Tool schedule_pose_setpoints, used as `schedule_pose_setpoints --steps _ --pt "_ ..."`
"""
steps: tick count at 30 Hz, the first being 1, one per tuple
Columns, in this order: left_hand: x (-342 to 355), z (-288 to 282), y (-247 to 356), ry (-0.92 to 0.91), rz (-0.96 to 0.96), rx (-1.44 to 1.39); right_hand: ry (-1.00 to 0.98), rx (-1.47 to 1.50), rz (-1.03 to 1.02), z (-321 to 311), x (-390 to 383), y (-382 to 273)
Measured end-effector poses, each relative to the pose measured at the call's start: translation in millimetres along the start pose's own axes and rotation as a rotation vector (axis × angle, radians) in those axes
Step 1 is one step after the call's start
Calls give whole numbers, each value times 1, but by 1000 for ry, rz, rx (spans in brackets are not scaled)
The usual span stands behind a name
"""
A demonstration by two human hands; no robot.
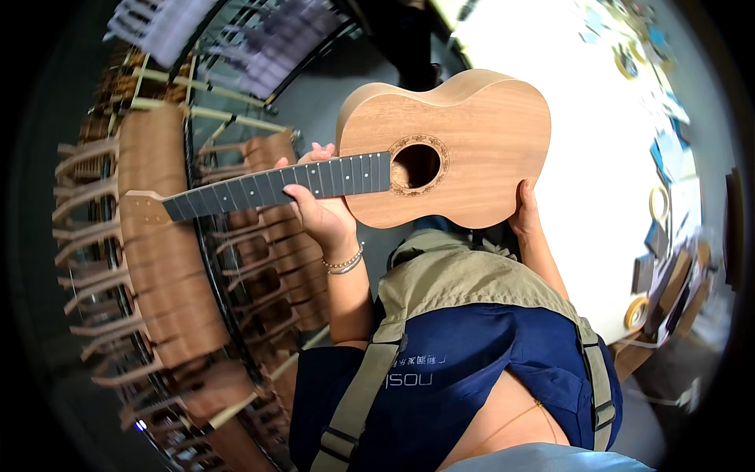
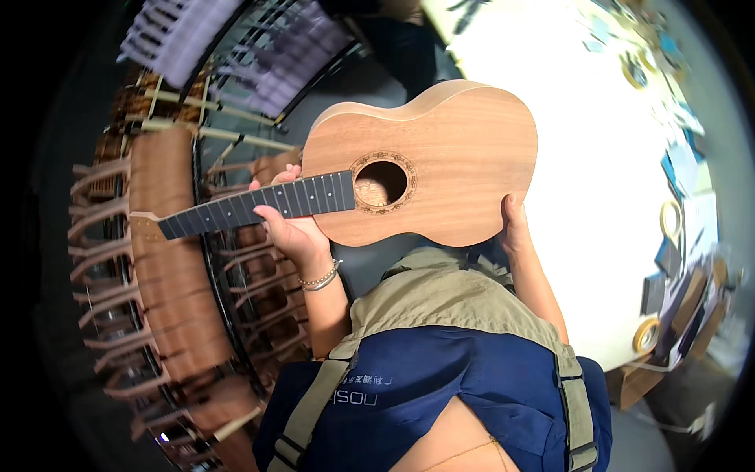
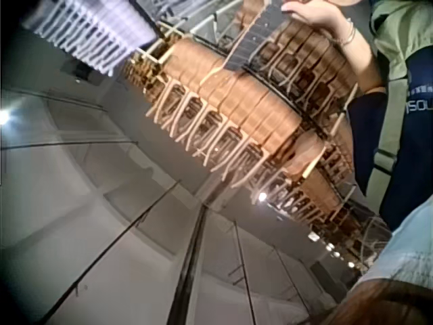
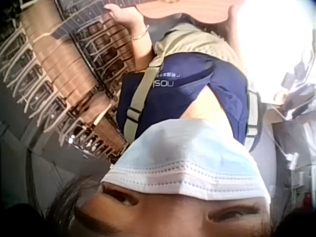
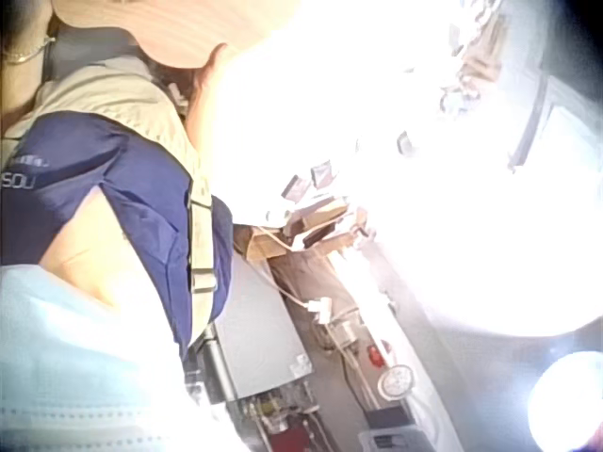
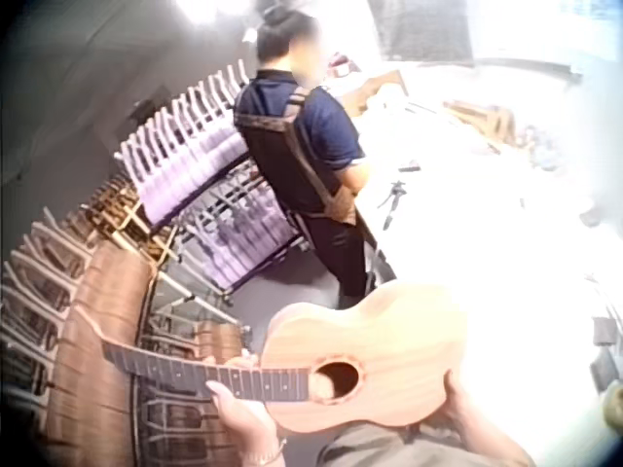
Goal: The person repeatedly picks up unfinished acoustic guitars from a rack, sands the body and neck with a sanding block, and returns them to the rack. The task involves handling multiple guitars in a workshop setting.
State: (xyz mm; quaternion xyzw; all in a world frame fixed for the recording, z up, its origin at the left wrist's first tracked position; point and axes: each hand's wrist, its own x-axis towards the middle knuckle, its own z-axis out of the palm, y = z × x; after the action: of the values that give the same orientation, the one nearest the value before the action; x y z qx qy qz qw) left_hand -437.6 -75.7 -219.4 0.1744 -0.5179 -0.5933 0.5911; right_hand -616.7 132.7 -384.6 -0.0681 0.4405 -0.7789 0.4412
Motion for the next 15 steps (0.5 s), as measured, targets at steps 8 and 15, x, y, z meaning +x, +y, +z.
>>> schedule_pose_setpoints --steps 8,15 --pt "26 48 -39 -336 -74 -324 210 161 -210 -23 -19 -8" --pt "47 64 -73 -239 -230 -337 352 142 -260 -15 -17 -28"
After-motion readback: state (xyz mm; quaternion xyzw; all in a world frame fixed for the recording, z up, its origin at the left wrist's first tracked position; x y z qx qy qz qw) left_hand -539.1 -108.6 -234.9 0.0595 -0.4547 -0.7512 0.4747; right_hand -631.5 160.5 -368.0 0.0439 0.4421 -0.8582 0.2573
